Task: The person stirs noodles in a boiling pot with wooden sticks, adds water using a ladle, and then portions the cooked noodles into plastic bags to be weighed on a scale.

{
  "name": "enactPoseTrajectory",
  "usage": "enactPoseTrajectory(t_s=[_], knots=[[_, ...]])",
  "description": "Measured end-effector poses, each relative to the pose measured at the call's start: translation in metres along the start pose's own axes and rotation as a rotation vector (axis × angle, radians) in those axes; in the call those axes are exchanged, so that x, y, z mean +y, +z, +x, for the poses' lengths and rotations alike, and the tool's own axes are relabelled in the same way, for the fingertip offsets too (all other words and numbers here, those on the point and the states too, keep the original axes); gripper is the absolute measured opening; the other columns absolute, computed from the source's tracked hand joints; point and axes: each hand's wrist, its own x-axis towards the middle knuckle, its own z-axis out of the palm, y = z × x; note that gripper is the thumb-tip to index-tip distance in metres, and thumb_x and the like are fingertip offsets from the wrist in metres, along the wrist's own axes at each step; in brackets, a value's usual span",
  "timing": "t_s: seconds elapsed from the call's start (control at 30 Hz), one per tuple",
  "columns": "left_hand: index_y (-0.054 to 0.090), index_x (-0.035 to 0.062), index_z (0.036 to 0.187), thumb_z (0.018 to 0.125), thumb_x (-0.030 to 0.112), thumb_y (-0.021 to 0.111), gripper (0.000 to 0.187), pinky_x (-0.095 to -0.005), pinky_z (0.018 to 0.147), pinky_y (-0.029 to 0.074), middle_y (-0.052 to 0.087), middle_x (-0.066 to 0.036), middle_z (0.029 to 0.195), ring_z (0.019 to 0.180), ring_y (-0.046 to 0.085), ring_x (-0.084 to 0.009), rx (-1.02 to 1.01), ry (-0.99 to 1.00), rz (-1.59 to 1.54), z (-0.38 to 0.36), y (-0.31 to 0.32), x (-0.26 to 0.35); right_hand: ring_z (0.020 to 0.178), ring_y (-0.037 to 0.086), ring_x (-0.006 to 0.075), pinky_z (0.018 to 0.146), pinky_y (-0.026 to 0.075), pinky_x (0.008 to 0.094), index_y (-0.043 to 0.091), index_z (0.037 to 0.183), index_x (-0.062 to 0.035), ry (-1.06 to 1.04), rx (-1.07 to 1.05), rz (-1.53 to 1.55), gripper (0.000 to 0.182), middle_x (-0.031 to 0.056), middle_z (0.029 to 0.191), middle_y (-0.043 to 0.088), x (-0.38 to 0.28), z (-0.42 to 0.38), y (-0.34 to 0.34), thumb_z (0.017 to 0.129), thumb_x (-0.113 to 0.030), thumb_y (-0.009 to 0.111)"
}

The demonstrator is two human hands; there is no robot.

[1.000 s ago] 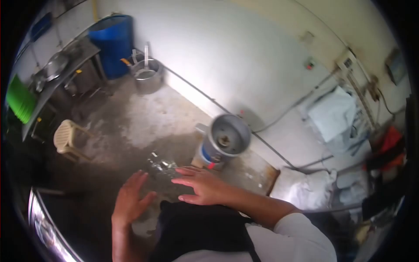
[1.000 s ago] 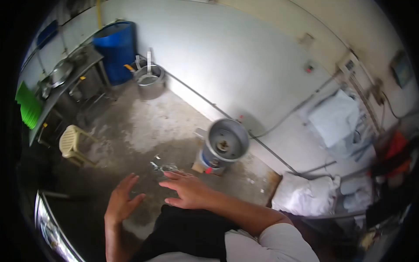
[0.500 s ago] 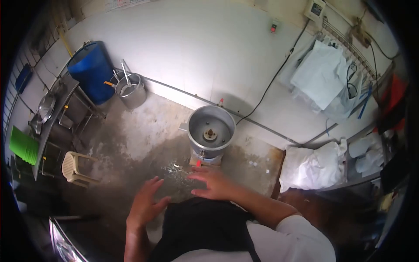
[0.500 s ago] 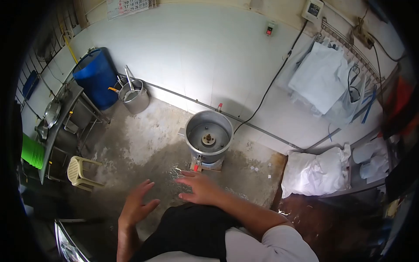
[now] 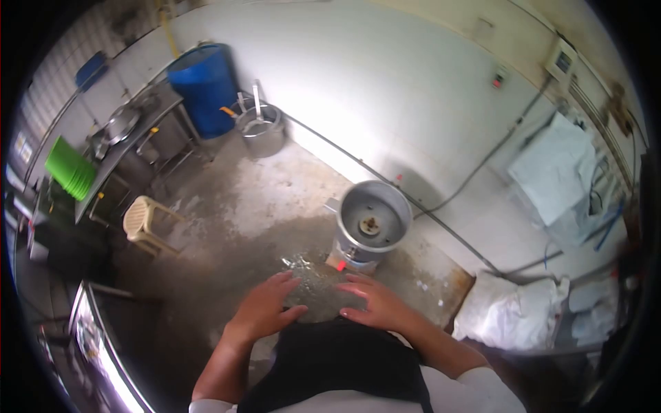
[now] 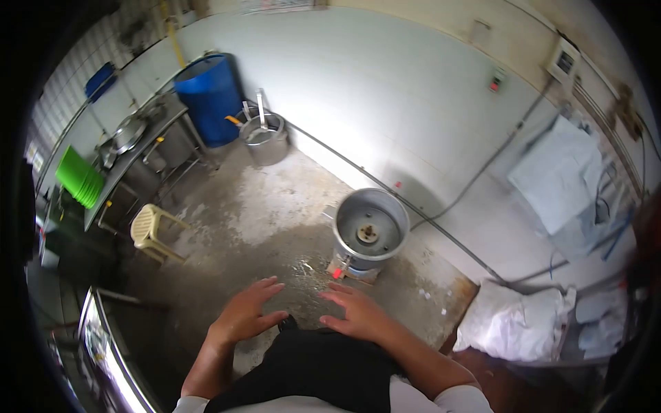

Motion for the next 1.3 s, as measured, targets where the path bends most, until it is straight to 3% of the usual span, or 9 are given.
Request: enactPoseTrajectory(t_s=[0.27,0.33,0.37,0.47,0.53,0.63,0.83,0.93,1.3], knots=[[0.053,0.0095,0.139,0.088,0.045,0.068,0.064,-0.0451,0.11,0.039,0.046,-0.022,0.147,0.135,0.044,-0.0389,0.092,-0.097,-0.007,-0.032,0.03,-0.022,0.127,0.054,0.0344,0.104,0.044,0.0419,0.06,0.13,-0.0064,-0.111,-0.099,0.034,0.054,0.0185,0.136,0.058,-0.021,0.015,-0.012,0.086,-0.036,0.073],[0.053,0.0095,0.139,0.088,0.045,0.067,0.064,-0.0451,0.111,0.038,0.046,-0.022,0.147,0.136,0.044,-0.0386,0.121,-0.165,-0.035,-0.044,0.044,-0.026,0.122,0.059,0.0314,0.101,0.047,0.0389,0.063,0.126,-0.0053,0.059,-0.14,0.129,0.05,0.0159,0.131,0.063,-0.041,0.016,-0.017,0.085,-0.031,0.075],[0.053,0.0088,0.139,0.089,0.045,0.066,0.063,-0.0451,0.111,0.037,0.046,-0.022,0.147,0.136,0.043,-0.0384,0.077,-0.151,-0.009,-0.044,0.047,-0.024,0.122,0.059,0.0314,0.101,0.047,0.0389,0.063,0.126,-0.0053,0.022,-0.206,0.138,0.05,0.0159,0.131,0.063,-0.038,0.017,-0.016,0.085,-0.031,0.075],[0.053,0.0072,0.139,0.089,0.043,0.065,0.063,-0.0451,0.113,0.036,0.045,-0.022,0.148,0.137,0.042,-0.038,0.037,-0.153,0.025,-0.044,0.04,-0.011,0.117,0.063,0.0292,0.099,0.049,0.0363,0.065,0.124,-0.0039,-0.118,-0.137,0.157,0.046,0.016,0.125,0.066,-0.031,0.012,-0.019,0.083,-0.023,0.078],[0.053,0.0062,0.139,0.089,0.042,0.065,0.062,-0.0451,0.113,0.035,0.045,-0.022,0.148,0.138,0.042,-0.0378,0.046,-0.128,0.045,-0.042,0.033,-0.005,0.114,0.065,0.0274,0.1,0.048,0.0359,0.067,0.12,-0.0024,0.03,-0.076,0.265,0.042,0.0161,0.121,0.068,-0.037,0.008,-0.026,0.082,-0.015,0.079],[0.052,0.004,0.138,0.089,0.041,0.066,0.062,-0.0456,0.113,0.036,0.046,-0.022,0.146,0.136,0.043,-0.0384,0.119,-0.083,0.052,-0.032,0.025,-0.002,0.114,0.065,0.0257,0.099,0.048,0.0357,0.069,0.115,-0.0008,0.03,-0.054,0.298,0.036,0.0168,0.119,0.069,-0.03,0.006,-0.026,0.082,-0.012,0.079],[0.052,0.0033,0.138,0.089,0.04,0.066,0.064,-0.0463,0.111,0.038,0.047,-0.023,0.146,0.135,0.044,-0.0393,0.071,-0.007,0.037,-0.024,0.044,-0.002,0.108,0.067,0.0236,0.088,0.053,0.0349,0.071,0.113,-0.0059,-0.096,-0.054,0.192,0.032,0.0136,0.117,0.07,-0.019,-0.003,-0.003,0.085,-0.021,0.077],[0.051,0.0038,0.14,0.089,0.042,0.065,0.065,-0.0463,0.112,0.037,0.045,-0.023,0.148,0.136,0.043,-0.0396,-0.042,-0.043,0.006,-0.024,0.051,-0.007,0.107,0.067,0.0193,0.075,0.055,0.0296,0.07,0.117,-0.0067,0.101,-0.16,0.22,0.038,0.0109,0.123,0.068,-0.035,-0.009,-0.001,0.087,-0.029,0.076],[0.05,0.0051,0.14,0.091,0.045,0.063,0.065,-0.0456,0.112,0.037,0.045,-0.023,0.148,0.137,0.042,-0.0384,0.016,0.014,0.041,-0.02,0.045,-0.018,0.105,0.068,0.0202,0.08,0.054,0.0304,0.069,0.118,-0.0047,-0.014,-0.046,0.21,0.038,0.012,0.118,0.07,-0.025,0.004,-0.009,0.087,-0.025,0.076]])
